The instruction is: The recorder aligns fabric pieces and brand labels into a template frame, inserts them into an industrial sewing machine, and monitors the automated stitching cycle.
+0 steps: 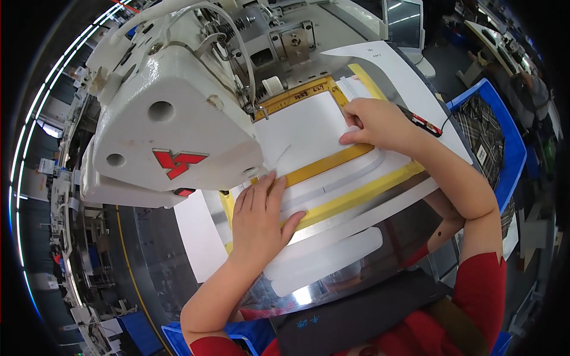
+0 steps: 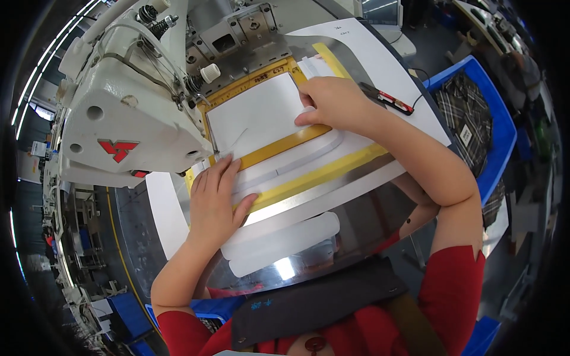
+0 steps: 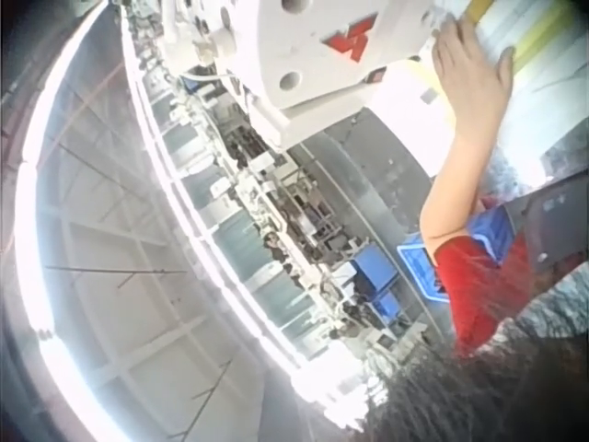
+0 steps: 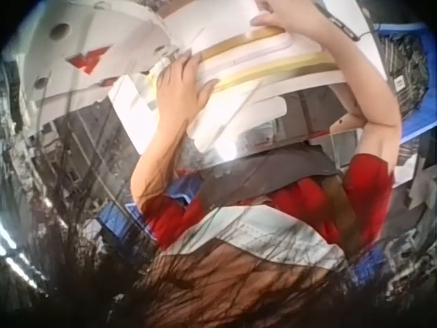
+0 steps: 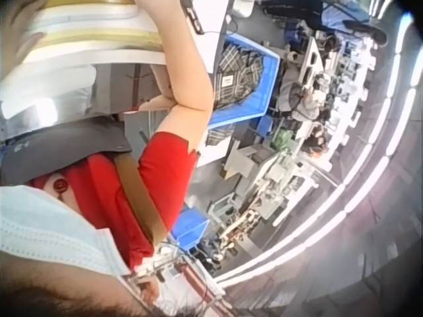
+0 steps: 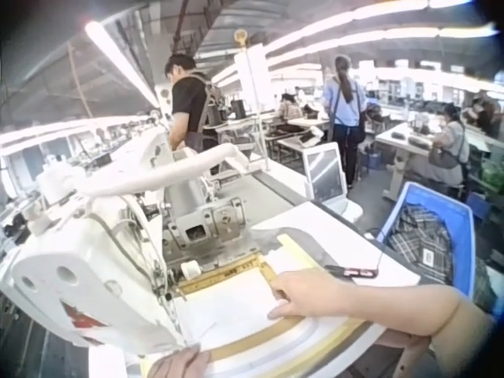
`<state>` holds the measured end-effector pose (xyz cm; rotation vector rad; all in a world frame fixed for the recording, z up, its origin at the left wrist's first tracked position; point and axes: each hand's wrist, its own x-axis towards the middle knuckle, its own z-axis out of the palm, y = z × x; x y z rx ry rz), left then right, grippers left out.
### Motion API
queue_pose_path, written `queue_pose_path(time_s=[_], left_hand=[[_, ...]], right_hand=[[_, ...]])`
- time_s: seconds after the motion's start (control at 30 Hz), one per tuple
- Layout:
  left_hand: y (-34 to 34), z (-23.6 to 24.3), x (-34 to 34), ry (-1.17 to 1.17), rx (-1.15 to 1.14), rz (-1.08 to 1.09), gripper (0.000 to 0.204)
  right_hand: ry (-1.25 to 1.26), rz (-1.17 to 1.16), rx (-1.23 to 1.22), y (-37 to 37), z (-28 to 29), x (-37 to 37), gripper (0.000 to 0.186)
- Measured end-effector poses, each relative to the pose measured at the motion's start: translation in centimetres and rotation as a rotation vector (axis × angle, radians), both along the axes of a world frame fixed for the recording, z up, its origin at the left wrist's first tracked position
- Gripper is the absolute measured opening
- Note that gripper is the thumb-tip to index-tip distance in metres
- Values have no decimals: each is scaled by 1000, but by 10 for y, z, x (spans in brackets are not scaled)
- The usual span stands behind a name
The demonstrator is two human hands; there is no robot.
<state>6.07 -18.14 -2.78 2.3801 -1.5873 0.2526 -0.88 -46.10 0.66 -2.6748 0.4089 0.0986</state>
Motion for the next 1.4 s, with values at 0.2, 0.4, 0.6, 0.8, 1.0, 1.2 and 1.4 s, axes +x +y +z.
queue_pose_path(time_s=[0.2,0.4,0.6,0.8,1.0,1.2,1.4], left_hand=[[1,6,-4,-94,-53,-29,57],[15,10,-19,229,-93,-366,45],[6,6,-47,319,62,-519,49],[5,-3,-44,234,64,-561,49],[-1,-7,-48,211,17,-601,48],[5,-18,-48,205,-43,-531,50],[65,36,-64,99,-369,-364,43]], right_hand=[[-291,-59,339,-16,-24,0,29],[-654,392,133,-11,-19,-2,19],[-341,425,-45,-8,-16,-4,19],[-361,615,191,64,-26,23,28],[-331,673,290,72,-27,29,39],[-425,438,65,39,-19,25,33],[-504,855,156,89,-16,-21,16]])
